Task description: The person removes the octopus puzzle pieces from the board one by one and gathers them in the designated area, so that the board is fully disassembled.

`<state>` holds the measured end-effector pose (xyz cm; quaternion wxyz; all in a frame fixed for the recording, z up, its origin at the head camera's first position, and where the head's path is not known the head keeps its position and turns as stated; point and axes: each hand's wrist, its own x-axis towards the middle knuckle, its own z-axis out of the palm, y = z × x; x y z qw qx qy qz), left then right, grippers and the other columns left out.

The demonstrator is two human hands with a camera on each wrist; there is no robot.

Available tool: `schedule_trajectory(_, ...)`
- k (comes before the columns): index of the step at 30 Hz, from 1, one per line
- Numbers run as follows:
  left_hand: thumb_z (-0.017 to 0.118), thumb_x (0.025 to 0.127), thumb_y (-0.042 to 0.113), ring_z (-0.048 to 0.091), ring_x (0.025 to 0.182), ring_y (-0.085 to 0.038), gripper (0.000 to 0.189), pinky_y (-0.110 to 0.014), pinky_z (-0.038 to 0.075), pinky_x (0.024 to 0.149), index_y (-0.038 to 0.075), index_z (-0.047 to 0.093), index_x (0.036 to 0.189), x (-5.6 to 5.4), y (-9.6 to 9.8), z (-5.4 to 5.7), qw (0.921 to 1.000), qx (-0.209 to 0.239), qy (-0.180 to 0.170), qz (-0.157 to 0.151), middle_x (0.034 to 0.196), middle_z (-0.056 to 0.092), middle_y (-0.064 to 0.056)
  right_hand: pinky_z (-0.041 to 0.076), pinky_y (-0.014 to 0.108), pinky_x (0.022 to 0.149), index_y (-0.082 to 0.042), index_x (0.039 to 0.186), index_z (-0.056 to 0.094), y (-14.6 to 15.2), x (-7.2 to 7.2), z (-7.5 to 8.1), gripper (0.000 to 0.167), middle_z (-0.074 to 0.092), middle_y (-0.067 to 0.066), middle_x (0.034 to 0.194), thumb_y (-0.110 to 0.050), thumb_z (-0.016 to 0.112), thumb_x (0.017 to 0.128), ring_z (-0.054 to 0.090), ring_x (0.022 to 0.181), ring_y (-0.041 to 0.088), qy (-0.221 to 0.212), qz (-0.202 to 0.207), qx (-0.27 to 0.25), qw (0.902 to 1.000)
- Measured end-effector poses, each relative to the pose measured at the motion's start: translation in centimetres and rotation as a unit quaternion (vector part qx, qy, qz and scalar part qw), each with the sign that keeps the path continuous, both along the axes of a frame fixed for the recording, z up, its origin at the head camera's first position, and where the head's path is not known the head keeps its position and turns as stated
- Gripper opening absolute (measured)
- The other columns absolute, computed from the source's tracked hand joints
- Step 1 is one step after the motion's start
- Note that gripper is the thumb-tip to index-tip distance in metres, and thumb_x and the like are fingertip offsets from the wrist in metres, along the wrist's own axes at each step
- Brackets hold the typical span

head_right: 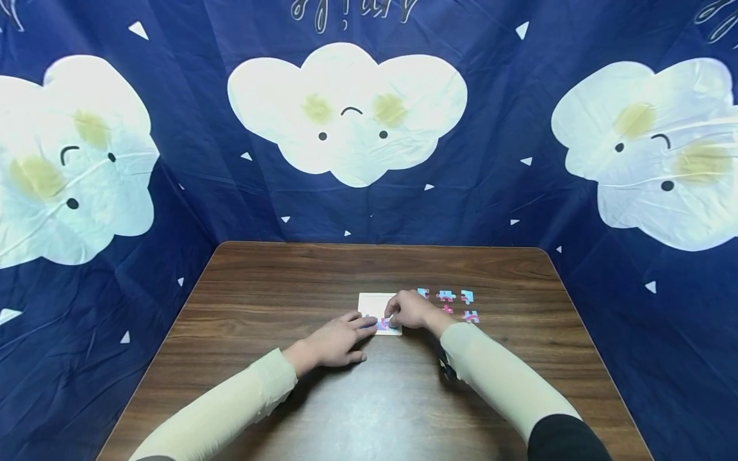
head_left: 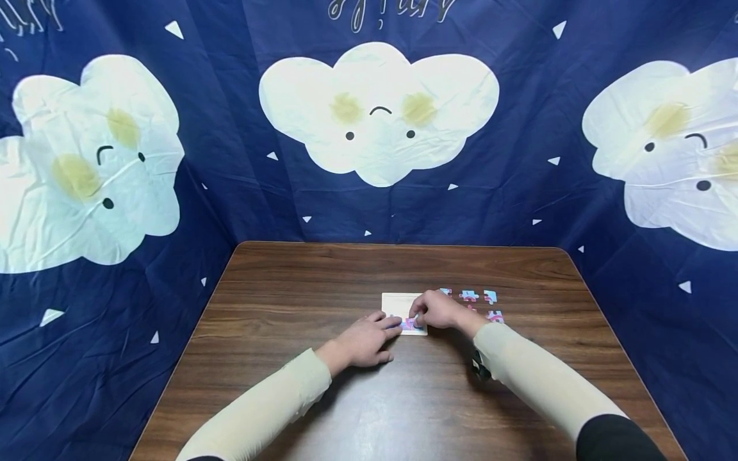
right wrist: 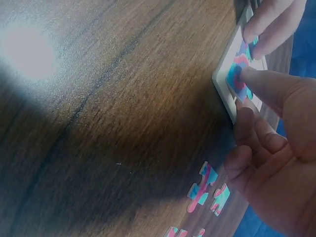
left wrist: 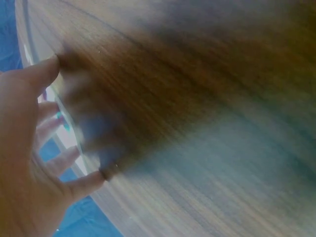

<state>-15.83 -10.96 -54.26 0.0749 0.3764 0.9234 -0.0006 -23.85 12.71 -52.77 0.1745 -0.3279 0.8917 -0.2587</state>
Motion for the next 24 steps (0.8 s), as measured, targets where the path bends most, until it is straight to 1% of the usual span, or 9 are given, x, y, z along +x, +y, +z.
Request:
schedule_trajectory(4, 0.064, 0.098, 0.050, 0.038, 0.148, -0.036, 0.068, -0.050, 0.039, 0.119, 0.020, 0.046, 0.156, -0.01, -0.08, 0.05, 0.9999, 0.007, -0.012, 0.001, 0.165, 0.037, 0.008, 0.047, 0.026, 0.065, -0.012, 0.091, 0.078, -0.06, -0.04, -0.07, 0.012, 0.066, -0.004, 0.070, -0.005, 0.080, 0.081, 0.054, 0.066, 0.005, -0.001, -0.012, 0.002, 0.9999)
schedule_trajectory(7, 0.063, 0.098, 0.050, 0.038, 0.149, -0.036, 0.068, -0.051, 0.040, 0.118, 0.020, 0.045, 0.157, -0.01, -0.08, 0.15, 0.9998, 0.003, -0.017, 0.001, 0.166, 0.036, 0.008, 0.048, 0.026, 0.068, -0.010, 0.093, 0.076, -0.13, -0.12, -0.19, 0.014, 0.065, -0.005, 0.072, -0.004, 0.079, 0.081, 0.055, 0.067, 0.006, -0.010, -0.034, 0.005, 0.9994)
schedule_trajectory(11, 0.063, 0.098, 0.051, 0.038, 0.148, -0.036, 0.069, -0.050, 0.041, 0.117, 0.020, 0.046, 0.156, -0.02, -0.03, 0.22, 0.9999, -0.004, -0.015, -0.004, 0.165, 0.037, 0.008, 0.048, 0.025, 0.069, -0.009, 0.089, 0.076, -0.27, -0.19, -0.23, 0.009, 0.064, -0.007, 0.072, -0.004, 0.077, 0.082, 0.056, 0.068, 0.006, -0.015, -0.051, 0.009, 0.9986)
schedule_trajectory(13, 0.063, 0.097, 0.051, 0.038, 0.148, -0.036, 0.069, -0.049, 0.041, 0.117, 0.020, 0.046, 0.156, -0.03, -0.02, 0.27, 0.9999, -0.006, -0.014, -0.005, 0.165, 0.038, 0.007, 0.047, 0.025, 0.067, -0.010, 0.084, 0.076, -0.35, -0.18, 0.01, 0.007, 0.064, -0.007, 0.071, -0.004, 0.076, 0.081, 0.055, 0.068, 0.006, -0.013, -0.050, 0.007, 0.9987)
schedule_trajectory(15, 0.063, 0.098, 0.051, 0.039, 0.148, -0.036, 0.068, -0.049, 0.042, 0.116, 0.020, 0.046, 0.156, -0.05, -0.01, 0.30, 0.9999, -0.006, -0.013, -0.004, 0.164, 0.038, 0.007, 0.047, 0.025, 0.066, -0.010, 0.083, 0.076, -0.45, -0.17, 0.20, 0.007, 0.064, -0.006, 0.071, -0.003, 0.075, 0.081, 0.055, 0.067, 0.007, -0.007, -0.043, 0.001, 0.9990)
schedule_trajectory(21, 0.063, 0.098, 0.051, 0.041, 0.146, -0.036, 0.068, -0.050, 0.046, 0.113, 0.019, 0.047, 0.156, -0.05, -0.05, 0.43, 1.0000, -0.002, -0.008, -0.006, 0.164, 0.040, 0.006, 0.049, 0.026, 0.066, -0.008, 0.086, 0.076, -0.30, -0.04, 0.40, 0.004, 0.069, -0.002, 0.073, -0.005, 0.078, 0.084, 0.056, 0.067, 0.005, -0.005, -0.021, -0.009, 0.9997)
schedule_trajectory(24, 0.063, 0.098, 0.050, 0.040, 0.146, -0.036, 0.068, -0.052, 0.047, 0.111, 0.018, 0.046, 0.156, 0.06, -0.06, 0.50, 0.9999, 0.000, -0.010, -0.006, 0.164, 0.039, 0.005, 0.050, 0.025, 0.065, -0.006, 0.088, 0.076, 0.11, -0.01, 0.26, 0.003, 0.070, -0.001, 0.073, -0.006, 0.078, 0.085, 0.057, 0.067, 0.003, -0.007, -0.011, -0.029, 0.9995)
